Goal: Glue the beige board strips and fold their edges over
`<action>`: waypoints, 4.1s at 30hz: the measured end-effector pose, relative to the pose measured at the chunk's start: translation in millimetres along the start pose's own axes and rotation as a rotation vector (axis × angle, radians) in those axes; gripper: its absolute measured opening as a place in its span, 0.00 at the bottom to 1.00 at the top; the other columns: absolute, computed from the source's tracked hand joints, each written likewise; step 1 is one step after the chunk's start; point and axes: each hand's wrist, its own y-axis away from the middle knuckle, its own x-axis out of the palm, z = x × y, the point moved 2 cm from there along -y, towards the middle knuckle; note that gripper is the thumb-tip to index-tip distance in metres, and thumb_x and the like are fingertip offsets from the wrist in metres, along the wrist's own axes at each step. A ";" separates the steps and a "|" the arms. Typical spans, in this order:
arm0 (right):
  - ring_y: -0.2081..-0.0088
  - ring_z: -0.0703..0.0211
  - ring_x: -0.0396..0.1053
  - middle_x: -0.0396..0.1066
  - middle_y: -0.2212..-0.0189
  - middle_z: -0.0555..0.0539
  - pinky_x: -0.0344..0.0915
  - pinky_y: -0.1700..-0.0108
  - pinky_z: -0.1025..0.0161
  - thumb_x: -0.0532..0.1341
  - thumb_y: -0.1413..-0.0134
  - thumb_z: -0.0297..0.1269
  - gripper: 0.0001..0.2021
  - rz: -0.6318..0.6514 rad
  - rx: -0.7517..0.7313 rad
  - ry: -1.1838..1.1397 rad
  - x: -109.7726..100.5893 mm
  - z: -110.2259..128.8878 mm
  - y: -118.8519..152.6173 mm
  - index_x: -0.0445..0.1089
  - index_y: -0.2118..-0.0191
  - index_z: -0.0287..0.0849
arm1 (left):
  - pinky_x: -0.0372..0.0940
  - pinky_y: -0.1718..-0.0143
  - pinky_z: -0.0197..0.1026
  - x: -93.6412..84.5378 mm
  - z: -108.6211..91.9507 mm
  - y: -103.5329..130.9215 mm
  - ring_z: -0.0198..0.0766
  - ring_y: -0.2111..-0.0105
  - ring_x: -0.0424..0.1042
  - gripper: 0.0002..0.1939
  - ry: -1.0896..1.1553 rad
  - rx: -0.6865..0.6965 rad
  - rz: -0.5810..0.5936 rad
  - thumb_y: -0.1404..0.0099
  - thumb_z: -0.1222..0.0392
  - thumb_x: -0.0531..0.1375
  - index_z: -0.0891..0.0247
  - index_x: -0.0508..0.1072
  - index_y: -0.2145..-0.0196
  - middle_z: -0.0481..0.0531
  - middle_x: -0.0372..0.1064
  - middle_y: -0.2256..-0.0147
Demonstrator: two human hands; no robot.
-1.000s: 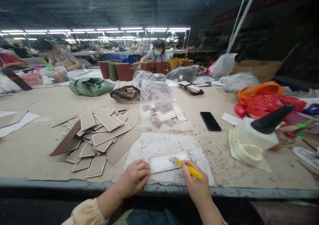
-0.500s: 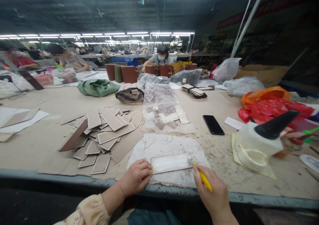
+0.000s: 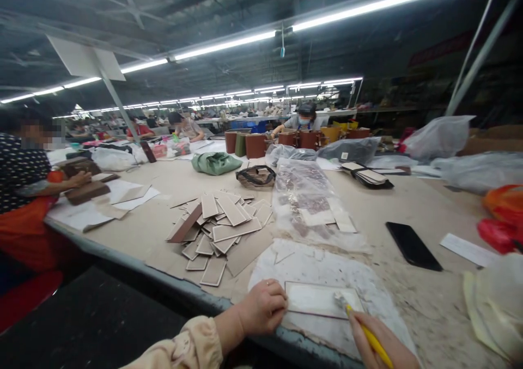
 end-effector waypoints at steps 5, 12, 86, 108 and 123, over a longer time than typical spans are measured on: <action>0.64 0.55 0.76 0.77 0.63 0.46 0.74 0.58 0.63 0.57 0.41 0.42 0.12 -0.084 0.205 -0.097 -8.6 3.8 -2.6 0.73 0.59 0.43 | 0.60 0.47 0.49 -32.9 24.2 7.8 0.47 0.50 0.63 0.14 -0.283 -0.476 -0.008 0.39 0.63 0.57 0.60 0.69 0.54 0.57 0.66 0.52; 0.61 0.55 0.75 0.75 0.60 0.45 0.72 0.56 0.61 0.60 0.42 0.36 0.10 -0.124 0.214 -0.142 -11.5 10.2 -3.1 0.69 0.54 0.44 | 0.57 0.47 0.48 -67.3 60.3 17.6 0.47 0.51 0.63 0.14 -0.453 -0.746 0.186 0.42 0.69 0.55 0.62 0.69 0.58 0.58 0.65 0.55; 0.79 0.62 0.67 0.68 0.80 0.55 0.60 0.75 0.67 0.54 0.44 0.53 0.16 0.026 0.777 0.030 29.1 -11.0 -3.5 0.60 0.71 0.46 | 0.70 0.59 0.39 0.2 21.8 0.2 0.37 0.62 0.72 0.08 0.145 0.033 -0.128 0.36 0.69 0.57 0.64 0.75 0.62 0.56 0.73 0.63; 0.83 0.62 0.66 0.64 0.84 0.56 0.56 0.79 0.69 0.53 0.41 0.50 0.14 0.059 0.667 0.133 27.4 -9.7 -5.4 0.60 0.71 0.46 | 0.67 0.59 0.42 -0.8 20.5 -2.1 0.38 0.62 0.69 0.07 0.180 0.074 -0.033 0.35 0.69 0.56 0.65 0.74 0.64 0.56 0.71 0.66; 0.82 0.63 0.66 0.66 0.82 0.54 0.57 0.79 0.69 0.53 0.41 0.50 0.14 0.068 0.670 0.114 32.9 -13.6 -4.5 0.61 0.72 0.46 | 0.68 0.57 0.44 3.2 21.4 2.0 0.40 0.60 0.71 0.08 0.168 0.064 -0.036 0.36 0.69 0.56 0.64 0.74 0.63 0.56 0.73 0.65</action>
